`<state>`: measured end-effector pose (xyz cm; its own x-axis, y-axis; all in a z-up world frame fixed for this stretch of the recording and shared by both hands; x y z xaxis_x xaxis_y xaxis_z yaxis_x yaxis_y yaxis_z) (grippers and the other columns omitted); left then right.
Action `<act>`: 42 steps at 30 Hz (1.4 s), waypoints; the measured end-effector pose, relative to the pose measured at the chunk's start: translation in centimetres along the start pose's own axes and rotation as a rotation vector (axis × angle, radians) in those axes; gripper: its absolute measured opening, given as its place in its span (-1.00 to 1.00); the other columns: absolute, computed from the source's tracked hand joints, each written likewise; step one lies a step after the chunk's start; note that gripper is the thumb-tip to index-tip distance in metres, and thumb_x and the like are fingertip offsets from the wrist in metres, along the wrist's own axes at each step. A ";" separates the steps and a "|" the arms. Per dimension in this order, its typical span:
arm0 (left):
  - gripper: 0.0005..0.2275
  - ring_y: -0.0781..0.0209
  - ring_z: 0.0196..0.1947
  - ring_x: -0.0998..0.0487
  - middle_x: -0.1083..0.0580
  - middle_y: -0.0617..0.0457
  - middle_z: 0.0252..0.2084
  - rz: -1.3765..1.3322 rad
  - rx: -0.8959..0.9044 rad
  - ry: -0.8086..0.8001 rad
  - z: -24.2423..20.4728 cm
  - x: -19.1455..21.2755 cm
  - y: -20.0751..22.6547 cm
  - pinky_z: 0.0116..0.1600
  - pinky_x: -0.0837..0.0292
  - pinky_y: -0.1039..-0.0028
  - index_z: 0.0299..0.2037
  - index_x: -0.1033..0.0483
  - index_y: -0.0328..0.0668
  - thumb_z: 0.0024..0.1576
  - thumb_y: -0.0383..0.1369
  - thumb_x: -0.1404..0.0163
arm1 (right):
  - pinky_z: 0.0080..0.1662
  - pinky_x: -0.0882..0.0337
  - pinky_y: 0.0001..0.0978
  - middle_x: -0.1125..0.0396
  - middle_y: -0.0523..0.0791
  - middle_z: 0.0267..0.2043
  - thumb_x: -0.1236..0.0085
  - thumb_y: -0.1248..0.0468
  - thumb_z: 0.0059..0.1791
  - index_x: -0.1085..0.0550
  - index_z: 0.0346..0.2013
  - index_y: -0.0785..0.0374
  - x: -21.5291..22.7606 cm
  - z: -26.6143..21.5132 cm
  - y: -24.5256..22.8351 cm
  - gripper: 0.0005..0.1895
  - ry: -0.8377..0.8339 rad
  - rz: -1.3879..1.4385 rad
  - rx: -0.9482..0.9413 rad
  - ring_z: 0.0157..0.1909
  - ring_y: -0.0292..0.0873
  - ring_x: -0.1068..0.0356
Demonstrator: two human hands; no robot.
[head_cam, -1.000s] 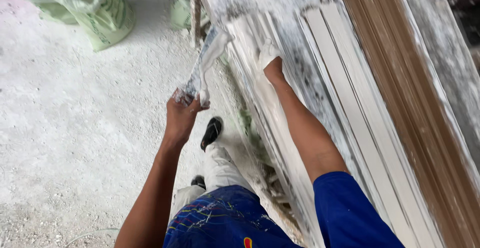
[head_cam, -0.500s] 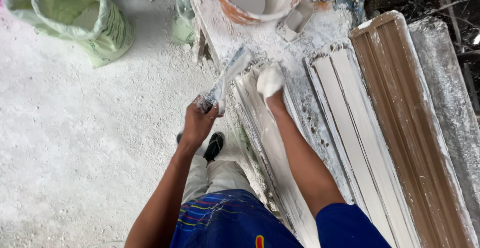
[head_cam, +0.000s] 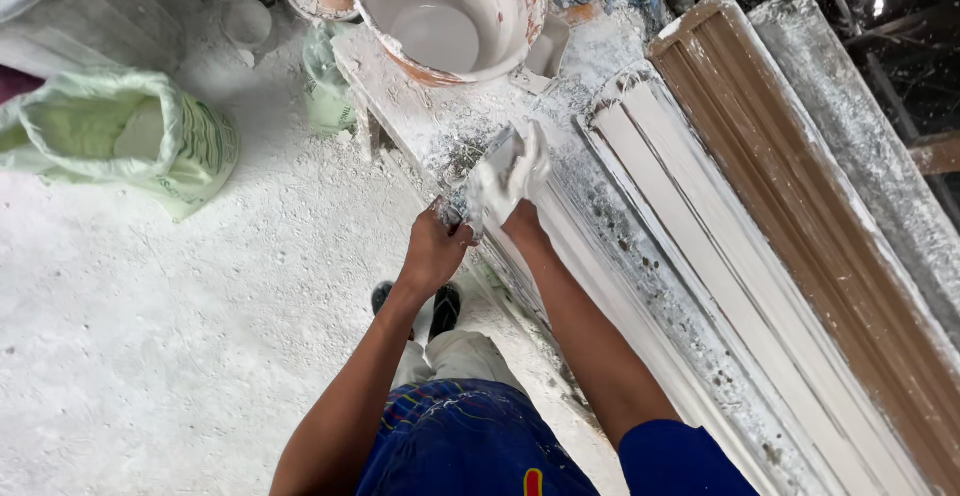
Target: The person pours a white liquid mixture from a bucket into a long rectangular mold and spreads it with a trowel. They repeat this process, smoothing the surface and scraping excess material back into the bucket.
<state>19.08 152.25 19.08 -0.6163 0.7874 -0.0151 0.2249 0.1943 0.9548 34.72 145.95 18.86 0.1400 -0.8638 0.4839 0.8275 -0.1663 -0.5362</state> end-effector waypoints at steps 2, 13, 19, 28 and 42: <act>-0.85 0.25 -0.37 -0.60 -0.60 -0.13 -0.38 0.009 -0.010 -0.041 0.0 0.3 0.1 -0.21 -0.57 0.35 -0.16 -0.54 -0.56 0.14 -0.56 0.00 | 0.27 -0.34 -0.04 -0.06 0.15 0.23 -0.10 0.19 0.10 -0.03 0.43 0.35 -1.5 -0.3 4.0 -0.30 -0.037 0.226 -0.194 0.23 -0.04 -0.16; -0.76 0.24 -0.25 -0.65 -0.60 -0.09 -0.19 -0.169 -0.037 0.030 1.1 4.6 -1.9 -0.08 -0.66 0.41 0.02 -0.45 -0.47 0.14 -0.64 0.07 | -0.61 -0.09 -0.35 -0.12 -0.23 -0.65 0.27 -0.06 0.20 -0.29 -0.51 0.13 -6.0 -3.5 14.5 -0.49 -0.157 0.832 -1.293 -0.69 -0.27 -0.03; -0.78 0.22 -0.21 -0.66 -0.60 -0.10 -0.17 -0.174 -0.002 0.048 2.1 6.3 -3.3 -0.03 -0.65 0.38 0.00 -0.46 -0.51 0.16 -0.67 0.09 | -0.64 -0.03 -0.28 -0.02 -0.22 -0.73 0.24 -0.08 0.15 -0.22 -0.64 0.03 -7.7 -3.0 14.9 -0.48 0.023 0.960 -1.525 -0.74 -0.20 0.01; -0.70 0.26 -0.14 -0.62 -0.58 -0.05 -0.12 -0.233 -0.068 -0.031 3.8 5.3 -5.1 -0.03 -0.60 0.44 0.03 -0.42 -0.42 0.08 -0.70 0.02 | -0.53 -0.14 -0.35 -0.07 -0.17 -0.66 0.19 0.14 0.08 -0.21 -0.65 0.11 -0.9 2.2 12.3 -0.61 0.142 1.286 -1.220 -0.63 -0.21 -0.05; -0.64 0.24 -0.39 -0.61 -0.61 -0.13 -0.35 0.147 -0.190 0.050 10.7 3.1 -5.3 -0.28 -0.54 0.38 0.10 -0.44 -0.53 0.07 -0.56 -0.06 | -0.29 -0.37 -0.27 -0.39 -0.03 -0.37 -0.19 0.17 0.04 -0.47 -0.30 0.29 2.0 -2.8 18.1 -0.78 -0.494 -0.173 -0.490 -0.37 -0.11 -0.36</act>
<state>24.04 159.89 10.86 -0.6249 0.7684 0.1379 0.1719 -0.0368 0.9844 48.47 139.86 8.18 0.3550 -0.5086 0.7844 0.5371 -0.5759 -0.6164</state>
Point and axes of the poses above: each hand's wrist, its own z-axis towards the middle knuckle, its own x-axis out of the back of the hand, y = z × x, the point moved 4 cm from there along z, towards the middle knuckle
